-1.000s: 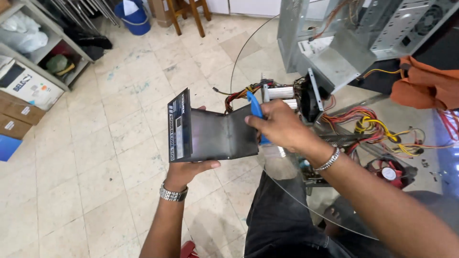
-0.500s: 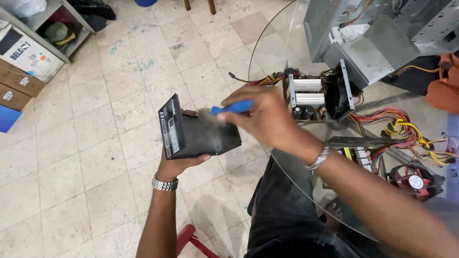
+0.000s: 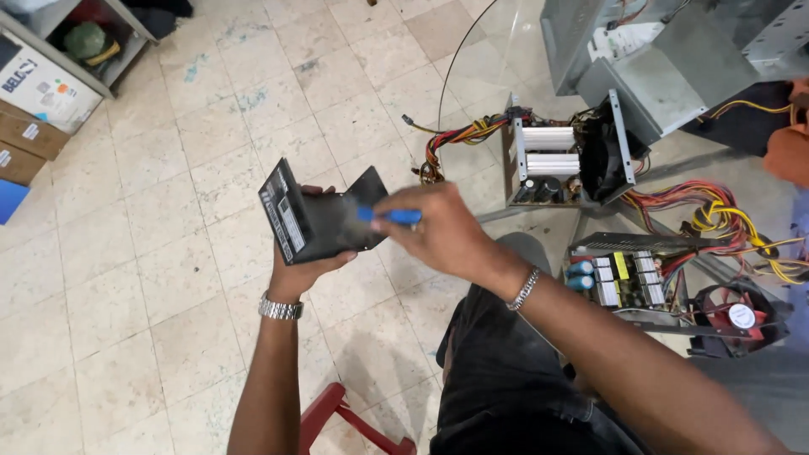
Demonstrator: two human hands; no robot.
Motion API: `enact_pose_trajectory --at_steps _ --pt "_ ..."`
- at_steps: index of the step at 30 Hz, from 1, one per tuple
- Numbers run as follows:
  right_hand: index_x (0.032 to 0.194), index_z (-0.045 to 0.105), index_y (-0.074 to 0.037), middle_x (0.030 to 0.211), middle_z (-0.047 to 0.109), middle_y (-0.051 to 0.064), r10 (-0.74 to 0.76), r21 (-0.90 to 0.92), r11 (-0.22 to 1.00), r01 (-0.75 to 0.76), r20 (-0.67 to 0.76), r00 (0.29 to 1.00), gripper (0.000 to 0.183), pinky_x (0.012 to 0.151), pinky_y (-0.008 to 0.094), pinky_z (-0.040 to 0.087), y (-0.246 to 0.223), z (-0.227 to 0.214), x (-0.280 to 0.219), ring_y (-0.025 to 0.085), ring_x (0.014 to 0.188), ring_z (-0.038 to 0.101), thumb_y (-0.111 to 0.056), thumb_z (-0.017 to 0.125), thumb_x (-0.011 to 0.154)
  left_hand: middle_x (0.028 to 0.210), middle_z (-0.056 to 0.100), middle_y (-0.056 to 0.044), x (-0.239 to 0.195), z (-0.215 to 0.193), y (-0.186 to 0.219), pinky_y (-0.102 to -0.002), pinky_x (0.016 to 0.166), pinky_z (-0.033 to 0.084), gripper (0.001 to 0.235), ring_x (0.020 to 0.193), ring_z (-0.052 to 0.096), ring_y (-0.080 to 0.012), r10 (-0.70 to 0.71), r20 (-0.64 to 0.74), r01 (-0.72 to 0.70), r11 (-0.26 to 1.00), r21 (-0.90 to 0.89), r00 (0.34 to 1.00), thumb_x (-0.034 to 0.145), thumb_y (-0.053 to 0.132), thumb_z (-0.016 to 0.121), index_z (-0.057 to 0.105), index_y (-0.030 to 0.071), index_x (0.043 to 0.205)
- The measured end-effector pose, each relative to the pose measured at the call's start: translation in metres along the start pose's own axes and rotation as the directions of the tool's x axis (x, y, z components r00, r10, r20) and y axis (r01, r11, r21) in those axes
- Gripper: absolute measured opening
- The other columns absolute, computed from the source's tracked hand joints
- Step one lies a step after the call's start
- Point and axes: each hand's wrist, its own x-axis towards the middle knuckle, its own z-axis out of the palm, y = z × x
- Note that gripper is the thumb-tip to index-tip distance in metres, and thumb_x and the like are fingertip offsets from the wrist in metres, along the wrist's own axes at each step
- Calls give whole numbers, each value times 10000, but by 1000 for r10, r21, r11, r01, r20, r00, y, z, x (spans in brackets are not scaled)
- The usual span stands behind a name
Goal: The person uses a brush to clean dust from a computer power supply unit and its attached cables. They rotate the unit to access different sides and brush the internal components and fan area.
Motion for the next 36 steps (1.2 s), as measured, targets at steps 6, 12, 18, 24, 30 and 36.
enact_pose_trajectory --at_steps 6,12,18,24,30,36 --pt "1054 775 -28 933 769 224 204 202 957 -209 43 978 156 697 314 620 6 23 -7 253 731 751 5 757 902 1466 544 -192 -27 12 -59 -549 1104 527 1065 1356 535 -429 -163 119 201 731 -653 979 727 37 862 235 88 1587" --pt "1010 799 -71 852 779 186 319 411 843 -346 134 938 120 659 312 630 36 37 -8 190 776 749 -69 798 890 1433 558 -297 -92 17 -163 -600 982 552 919 1263 595 -457 -294 227 339 423 -840 929 779 236 799 364 -13 1549" --pt "1034 817 -136 671 719 100 207 237 943 -233 127 970 177 519 204 458 20 22 9 49 634 536 -88 845 866 1389 582 -308 -135 10 -191 -611 967 561 860 1200 631 -454 -341 231 346 327 -879 911 807 327 726 394 -12 1524" --pt "964 785 -36 815 755 202 81 -137 988 -74 46 996 149 555 348 588 74 48 -22 340 679 740 21 788 826 1337 611 -321 -138 -3 -202 -624 948 571 819 1124 674 -450 -376 242 345 236 -908 895 840 436 638 429 -11 1494" --pt "1134 762 -32 1060 766 229 -169 84 981 172 -43 985 250 826 466 645 41 47 -10 389 957 758 51 755 899 1298 658 -279 -91 19 -51 -603 936 605 809 1144 662 -432 -539 222 324 101 -941 812 898 647 604 594 -15 1364" --pt "1171 741 0 1185 747 206 -402 -123 914 388 -122 908 287 950 500 636 24 52 -23 385 1105 725 70 762 894 1404 578 -295 -88 20 -58 -689 1026 493 898 1234 591 -506 -404 241 298 83 -951 882 870 662 555 494 -19 1453"
